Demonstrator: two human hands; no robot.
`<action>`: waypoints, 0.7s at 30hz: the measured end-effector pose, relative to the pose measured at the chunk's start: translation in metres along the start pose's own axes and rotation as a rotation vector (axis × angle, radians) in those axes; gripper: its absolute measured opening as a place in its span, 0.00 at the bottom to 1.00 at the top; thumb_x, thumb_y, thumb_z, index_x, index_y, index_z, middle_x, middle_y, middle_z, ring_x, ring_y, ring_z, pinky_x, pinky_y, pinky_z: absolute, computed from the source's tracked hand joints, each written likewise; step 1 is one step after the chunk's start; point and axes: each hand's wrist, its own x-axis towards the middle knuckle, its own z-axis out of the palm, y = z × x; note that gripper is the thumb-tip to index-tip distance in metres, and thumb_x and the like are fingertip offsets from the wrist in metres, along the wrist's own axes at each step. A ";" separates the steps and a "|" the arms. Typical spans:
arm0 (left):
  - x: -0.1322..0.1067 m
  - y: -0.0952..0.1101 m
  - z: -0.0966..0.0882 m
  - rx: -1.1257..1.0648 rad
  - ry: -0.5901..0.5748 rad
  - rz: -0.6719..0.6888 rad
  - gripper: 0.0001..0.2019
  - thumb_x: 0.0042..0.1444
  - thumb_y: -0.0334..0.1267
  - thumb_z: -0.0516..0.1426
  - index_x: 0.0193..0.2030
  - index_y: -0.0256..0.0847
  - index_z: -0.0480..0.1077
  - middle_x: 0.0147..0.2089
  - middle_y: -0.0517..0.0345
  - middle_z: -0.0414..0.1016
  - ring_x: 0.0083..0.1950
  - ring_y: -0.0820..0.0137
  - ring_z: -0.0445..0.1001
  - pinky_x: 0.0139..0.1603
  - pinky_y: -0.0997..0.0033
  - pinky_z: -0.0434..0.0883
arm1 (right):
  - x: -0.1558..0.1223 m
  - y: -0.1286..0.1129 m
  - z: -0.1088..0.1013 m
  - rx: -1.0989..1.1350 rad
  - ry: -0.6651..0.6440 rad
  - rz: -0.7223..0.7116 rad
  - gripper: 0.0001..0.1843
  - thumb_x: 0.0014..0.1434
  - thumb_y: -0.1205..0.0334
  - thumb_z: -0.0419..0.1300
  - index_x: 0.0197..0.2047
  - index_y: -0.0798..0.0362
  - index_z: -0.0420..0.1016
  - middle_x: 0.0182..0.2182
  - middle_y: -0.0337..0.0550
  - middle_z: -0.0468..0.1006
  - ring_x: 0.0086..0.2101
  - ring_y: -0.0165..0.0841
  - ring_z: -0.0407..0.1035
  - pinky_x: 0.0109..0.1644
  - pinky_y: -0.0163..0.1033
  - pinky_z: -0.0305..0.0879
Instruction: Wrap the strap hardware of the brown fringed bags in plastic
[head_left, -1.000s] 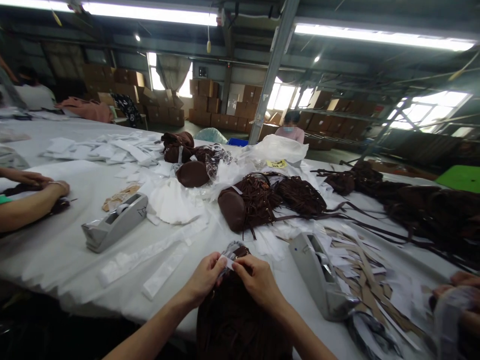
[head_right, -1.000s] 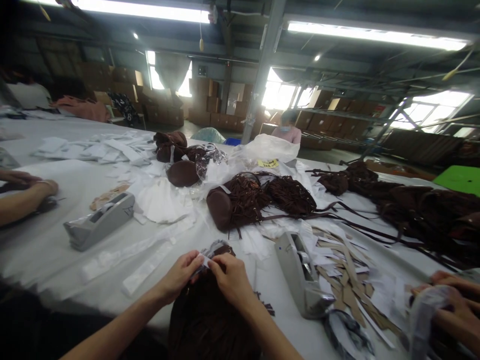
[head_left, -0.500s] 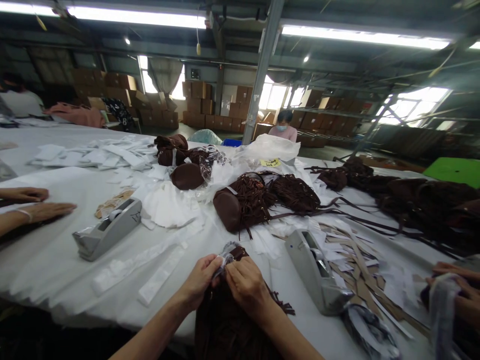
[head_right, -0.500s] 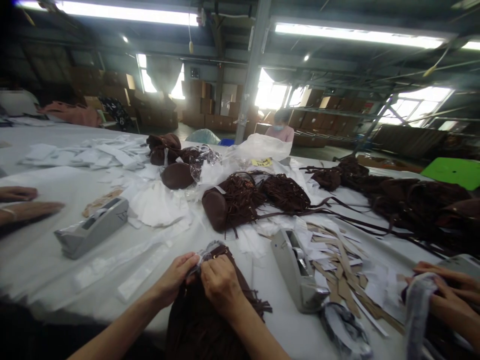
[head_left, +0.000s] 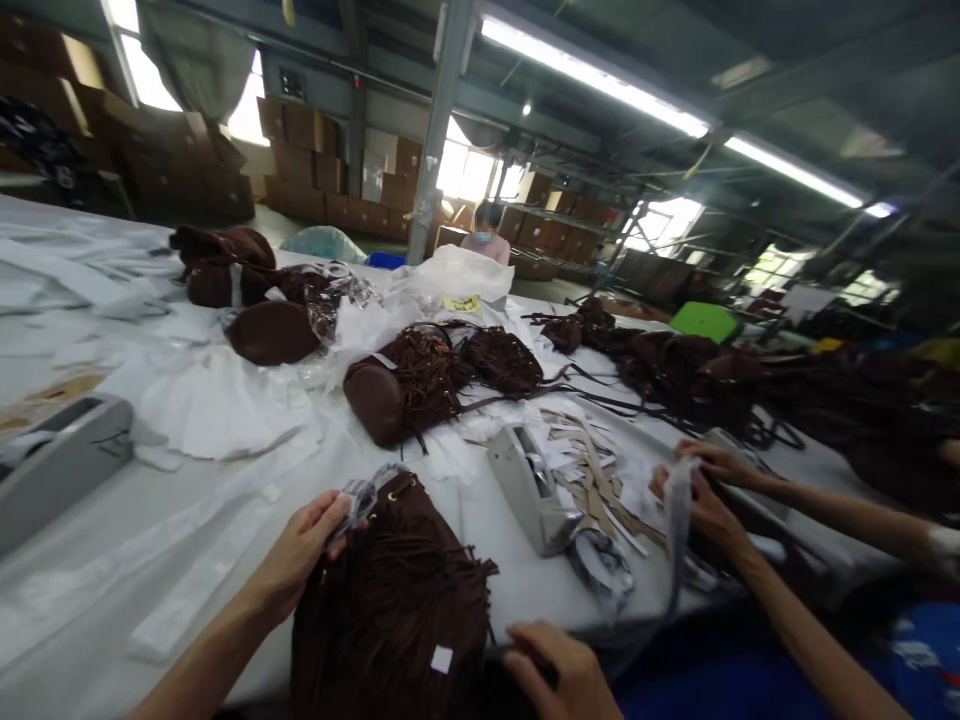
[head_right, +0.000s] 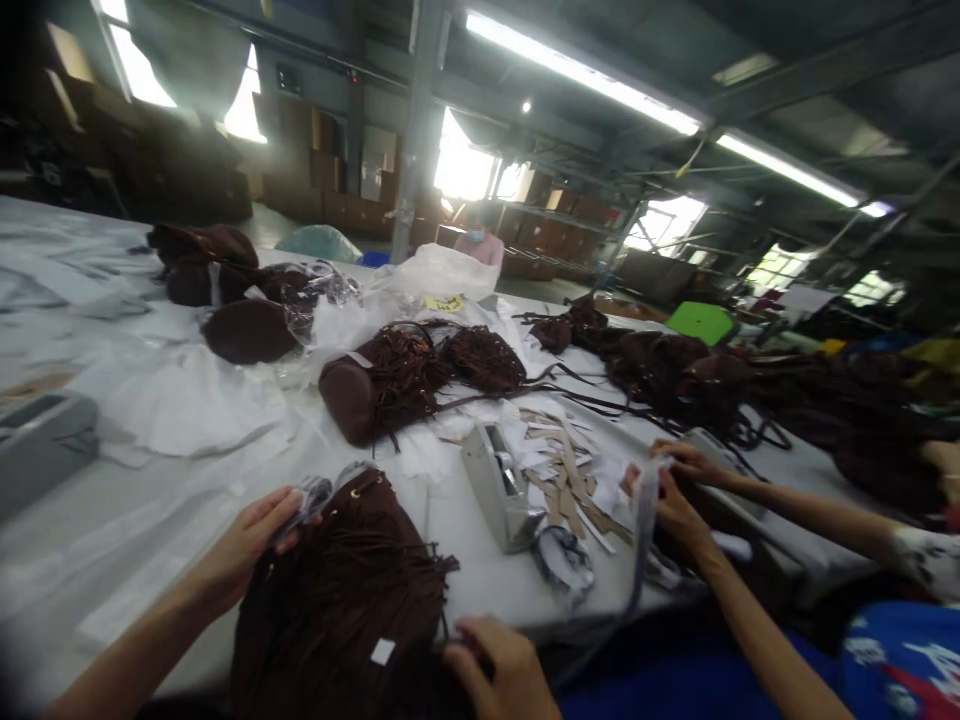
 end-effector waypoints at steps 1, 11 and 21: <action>-0.001 -0.001 -0.001 0.014 -0.003 -0.003 0.21 0.53 0.56 0.59 0.35 0.36 0.69 0.19 0.68 0.59 0.22 0.77 0.54 0.23 0.79 0.54 | 0.009 0.005 -0.014 0.038 0.095 0.131 0.15 0.60 0.50 0.57 0.42 0.49 0.78 0.37 0.44 0.82 0.34 0.37 0.75 0.39 0.38 0.70; -0.011 0.002 -0.006 0.083 0.019 0.015 0.22 0.52 0.58 0.59 0.36 0.37 0.71 0.20 0.65 0.62 0.24 0.74 0.57 0.26 0.77 0.59 | 0.115 0.088 -0.081 0.285 0.307 0.572 0.27 0.48 0.38 0.58 0.29 0.57 0.81 0.31 0.49 0.81 0.36 0.43 0.73 0.41 0.43 0.66; -0.008 -0.001 -0.001 0.139 -0.004 0.001 0.23 0.51 0.58 0.59 0.37 0.37 0.72 0.20 0.66 0.60 0.24 0.74 0.56 0.25 0.77 0.57 | 0.119 0.084 -0.076 0.516 0.180 0.620 0.21 0.37 0.47 0.69 0.23 0.59 0.80 0.19 0.42 0.74 0.21 0.29 0.61 0.27 0.35 0.55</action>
